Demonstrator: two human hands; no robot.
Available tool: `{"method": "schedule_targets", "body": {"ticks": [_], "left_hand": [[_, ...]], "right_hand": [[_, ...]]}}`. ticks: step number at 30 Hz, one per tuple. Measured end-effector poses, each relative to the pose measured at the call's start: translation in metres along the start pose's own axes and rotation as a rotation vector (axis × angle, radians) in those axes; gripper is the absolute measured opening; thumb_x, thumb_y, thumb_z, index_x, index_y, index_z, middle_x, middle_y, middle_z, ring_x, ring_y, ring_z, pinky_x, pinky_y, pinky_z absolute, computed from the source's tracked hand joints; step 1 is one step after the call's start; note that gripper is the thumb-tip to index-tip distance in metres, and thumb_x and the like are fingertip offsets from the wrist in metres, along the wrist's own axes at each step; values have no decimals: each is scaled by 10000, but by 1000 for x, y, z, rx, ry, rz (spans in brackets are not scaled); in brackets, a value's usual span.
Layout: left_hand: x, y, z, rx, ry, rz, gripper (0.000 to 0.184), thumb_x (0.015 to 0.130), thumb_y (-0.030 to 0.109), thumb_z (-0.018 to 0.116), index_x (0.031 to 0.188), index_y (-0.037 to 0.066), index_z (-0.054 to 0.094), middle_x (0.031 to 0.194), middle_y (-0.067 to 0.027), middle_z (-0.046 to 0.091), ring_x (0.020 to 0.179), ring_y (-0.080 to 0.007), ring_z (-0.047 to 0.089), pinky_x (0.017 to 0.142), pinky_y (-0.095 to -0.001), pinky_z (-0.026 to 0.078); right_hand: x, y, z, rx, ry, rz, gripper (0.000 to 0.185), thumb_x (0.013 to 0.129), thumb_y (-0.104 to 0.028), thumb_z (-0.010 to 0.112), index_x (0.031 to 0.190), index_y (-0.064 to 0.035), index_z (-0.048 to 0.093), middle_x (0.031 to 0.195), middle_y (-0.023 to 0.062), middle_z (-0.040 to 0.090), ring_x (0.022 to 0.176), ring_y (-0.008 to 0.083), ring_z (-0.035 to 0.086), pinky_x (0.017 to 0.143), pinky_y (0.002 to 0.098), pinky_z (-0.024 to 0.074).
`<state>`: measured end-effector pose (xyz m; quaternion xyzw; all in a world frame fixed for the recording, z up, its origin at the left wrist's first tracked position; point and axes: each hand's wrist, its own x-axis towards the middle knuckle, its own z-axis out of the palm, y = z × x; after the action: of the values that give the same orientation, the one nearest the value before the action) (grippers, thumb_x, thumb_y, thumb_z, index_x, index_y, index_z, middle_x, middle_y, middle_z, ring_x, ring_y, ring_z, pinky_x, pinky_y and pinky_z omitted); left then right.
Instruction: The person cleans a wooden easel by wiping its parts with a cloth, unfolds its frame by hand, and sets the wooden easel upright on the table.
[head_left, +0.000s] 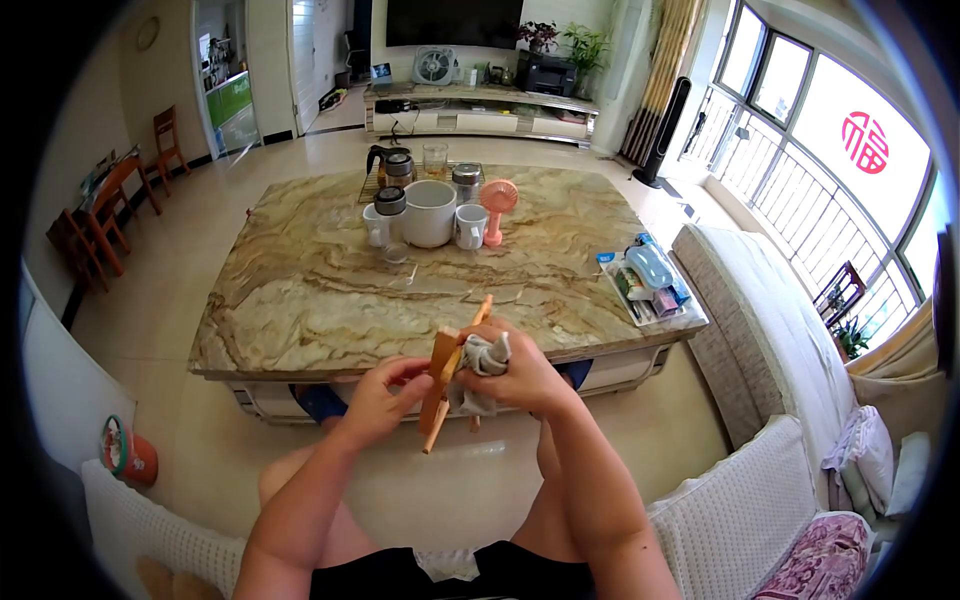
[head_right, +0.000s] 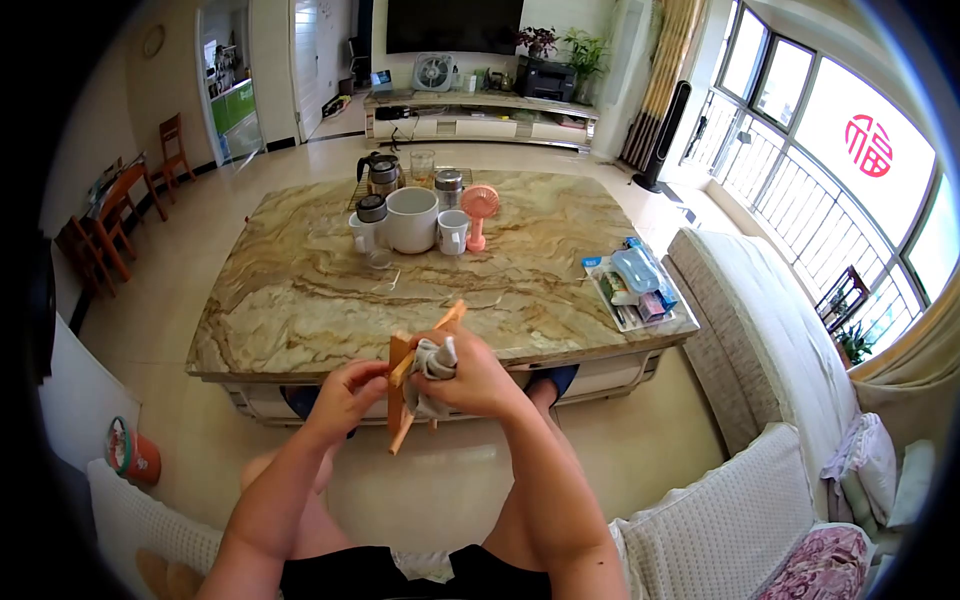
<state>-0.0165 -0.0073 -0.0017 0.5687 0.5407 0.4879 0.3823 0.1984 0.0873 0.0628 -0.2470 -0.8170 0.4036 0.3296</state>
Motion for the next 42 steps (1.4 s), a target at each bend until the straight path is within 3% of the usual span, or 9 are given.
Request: {"method": "schedule_targets", "body": {"ticks": [3,9,18,22,26,28,32,39,42], "left_hand": [[-1,-12,6,163,39,191,495,881,207,709,1308,19,543,1155,-97,605,1068,-178,595,934,-313,467],[-6,-6,16,-260,106,32,475,875,40,659,1320,-2,500,1189,-74,589,1082,-134,570,946,-277,457],[-6,-9,17,-126,118,127,462,869,9,634,1308,0,492,1171,-97,594,1064,-164,587,927,-285,468],[-11,-5,24,91,86,182,484,816,-46,602,1289,5,512,1167,-174,597,1054,-260,624,916,-318,488],[-13,16,26,254,70,219,474,816,-48,594,1278,1,503,1141,-175,595,1056,-273,623,917,-324,490],[-7,15,27,90,112,153,448,880,-59,586,1309,9,475,1141,-67,579,1055,-128,556,938,-266,448],[-2,9,17,-138,168,127,427,903,-34,638,1296,20,478,1088,-3,548,1006,-83,527,930,-250,439],[-6,-2,25,-213,201,167,448,865,4,681,1274,23,500,1117,-31,558,1030,-112,535,937,-256,432],[-12,6,24,-263,125,199,427,853,-29,681,1239,32,509,1115,-27,549,1010,-108,535,935,-254,431]], "right_hand": [[-2,-6,11,-100,-56,-19,432,742,-140,792,1142,-71,644,1038,148,587,960,310,612,847,385,496],[1,-13,19,-43,-82,-51,559,699,-100,813,1223,-79,618,1086,183,632,1002,302,634,898,387,500],[1,-13,1,390,125,49,479,768,-63,783,1214,-73,609,1021,30,669,957,102,612,859,286,507],[3,-18,28,211,45,26,372,773,-79,750,1118,-52,614,939,54,672,890,124,625,800,301,512],[12,0,26,11,306,117,310,781,-79,717,1062,-26,597,858,88,663,802,133,627,749,319,517],[16,5,16,64,422,87,284,795,-70,703,1052,-17,593,850,85,660,785,127,622,734,310,521],[10,14,-9,222,593,98,281,803,-48,702,1064,-32,599,920,50,659,819,128,620,739,285,525],[3,-16,23,-79,148,-413,417,704,15,736,1096,-48,607,995,111,646,949,262,635,851,350,500],[11,-7,17,-132,242,-306,432,676,34,725,1083,-52,610,988,139,634,947,319,627,847,363,498]]}}
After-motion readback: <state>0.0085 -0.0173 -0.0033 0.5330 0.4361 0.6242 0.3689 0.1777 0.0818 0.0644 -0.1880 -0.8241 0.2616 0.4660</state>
